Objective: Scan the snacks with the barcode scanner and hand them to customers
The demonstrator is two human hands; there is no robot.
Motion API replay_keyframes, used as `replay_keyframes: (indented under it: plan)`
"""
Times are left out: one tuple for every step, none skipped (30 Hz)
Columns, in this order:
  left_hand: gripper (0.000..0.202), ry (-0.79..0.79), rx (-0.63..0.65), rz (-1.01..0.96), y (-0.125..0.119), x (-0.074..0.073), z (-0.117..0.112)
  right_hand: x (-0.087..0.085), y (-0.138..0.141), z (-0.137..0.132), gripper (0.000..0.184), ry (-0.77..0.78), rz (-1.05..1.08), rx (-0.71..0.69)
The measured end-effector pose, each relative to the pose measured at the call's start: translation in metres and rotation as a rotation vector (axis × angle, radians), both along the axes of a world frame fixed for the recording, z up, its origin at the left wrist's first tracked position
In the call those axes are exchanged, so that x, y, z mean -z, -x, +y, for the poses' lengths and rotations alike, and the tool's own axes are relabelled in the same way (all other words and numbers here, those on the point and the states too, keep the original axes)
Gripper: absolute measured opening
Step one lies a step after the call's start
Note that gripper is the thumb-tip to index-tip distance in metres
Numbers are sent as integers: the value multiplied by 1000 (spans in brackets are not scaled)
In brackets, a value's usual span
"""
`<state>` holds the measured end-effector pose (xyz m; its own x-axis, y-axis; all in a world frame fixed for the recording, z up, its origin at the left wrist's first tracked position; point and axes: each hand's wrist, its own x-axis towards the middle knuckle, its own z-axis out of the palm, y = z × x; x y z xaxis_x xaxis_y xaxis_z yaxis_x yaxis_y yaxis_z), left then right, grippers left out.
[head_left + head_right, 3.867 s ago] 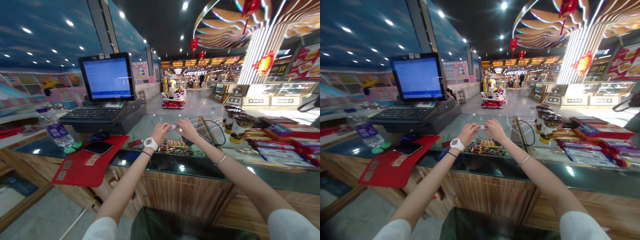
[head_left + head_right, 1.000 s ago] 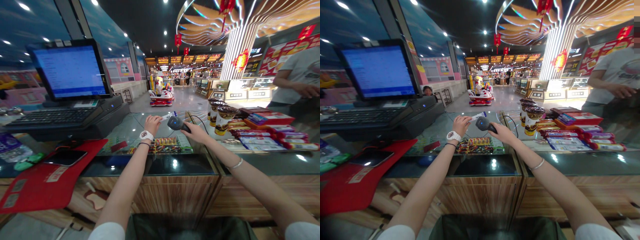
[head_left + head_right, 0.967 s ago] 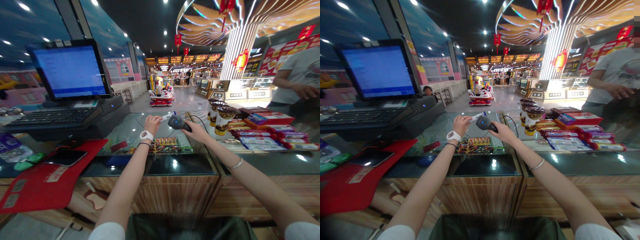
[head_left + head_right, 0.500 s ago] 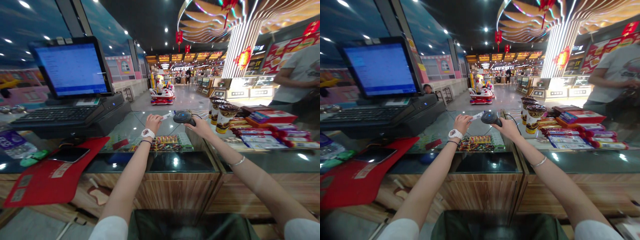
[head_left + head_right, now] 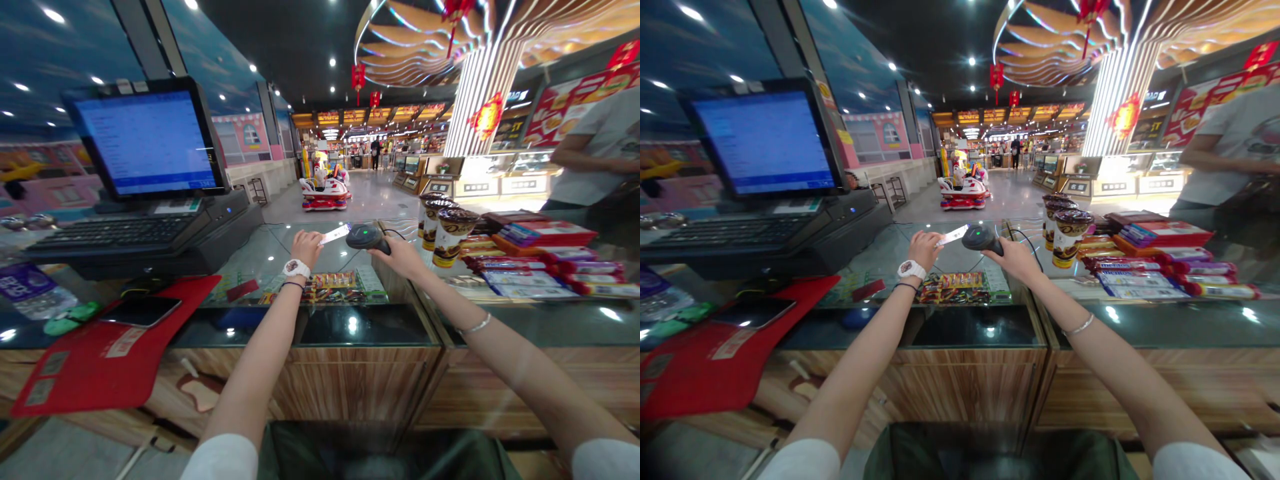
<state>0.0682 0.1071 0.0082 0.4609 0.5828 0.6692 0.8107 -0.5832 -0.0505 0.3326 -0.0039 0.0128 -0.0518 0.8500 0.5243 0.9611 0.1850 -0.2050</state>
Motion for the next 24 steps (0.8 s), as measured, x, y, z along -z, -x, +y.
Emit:
replay_keyframes:
  plan:
    - [28, 3, -4, -2, 0, 0, 0, 0, 0, 0, 52, 7, -4, 4]
    - [29, 7, -9, -3, 0, 0, 0, 0, 1, -1, 52, 13, -5, 7]
    - [29, 11, -14, -5, 0, 0, 1, -1, 1, -1, 52, 17, -4, 8]
    - [29, 14, -16, -5, 0, 1, 1, -1, 1, -1, 53, 18, 0, 8]
    - [30, 16, -16, -5, 0, 1, 1, -1, 1, -1, 53, 17, 6, 5]
    - [30, 16, -16, -5, 0, 1, 1, -1, 1, -1, 53, 14, 13, 0]
    - [30, 15, -15, -6, 0, 1, 1, -1, 1, -1, 53, 14, 19, -9]
    - [30, 13, -15, -6, 0, 1, 1, -1, 0, 0, 53, 18, 25, -20]
    - [30, 11, -15, -6, 0, 0, 1, 0, 0, 0, 53, 28, 31, -36]
    - [30, 9, -15, -6, 0, 0, 0, 1, -1, 1, 52, 42, 38, -60]
    - [30, 7, -13, -8, 0, 0, 0, 2, -1, 2, 52, 57, 48, -95]
    - [30, 4, -9, -9, -1, 0, 0, 4, -2, 3, 51, 67, 62, -140]
    - [30, 0, -4, -12, -1, -1, 0, 7, -2, 5, 49, 70, 79, -192]
    - [30, -6, 2, -15, -1, -1, -1, 10, -3, 6, 48, 66, 95, -251]
    - [30, -12, 6, -19, -1, -2, -1, 12, -3, 8, 47, 60, 104, -310]
    - [30, -18, 10, -22, -2, -2, -1, 15, -3, 10, 46, 55, 107, -362]
    - [31, -23, 12, -23, -2, -2, -2, 18, -2, 12, 47, 56, 103, -404]
    - [31, -27, 14, -23, -2, -3, -2, 21, -2, 14, 47, 64, 94, -437]
    - [31, -31, 15, -21, -2, -3, -3, 23, -2, 16, 48, 79, 84, -461]
    - [31, -34, 16, -18, -2, -3, -3, 26, -1, 18, 48, 97, 75, -475]
    - [31, -37, 15, -15, -3, -3, -4, 28, -1, 20, 49, 116, 67, -483]
    - [31, -39, 15, -12, -3, -3, -4, 30, -1, 21, 48, 136, 58, -488]
    - [31, -41, 16, -9, -3, -3, -4, 33, 0, 22, 48, 155, 49, -491]
    - [31, -43, 17, -6, -3, -3, -5, 34, 0, 24, 48, 172, 41, -494]
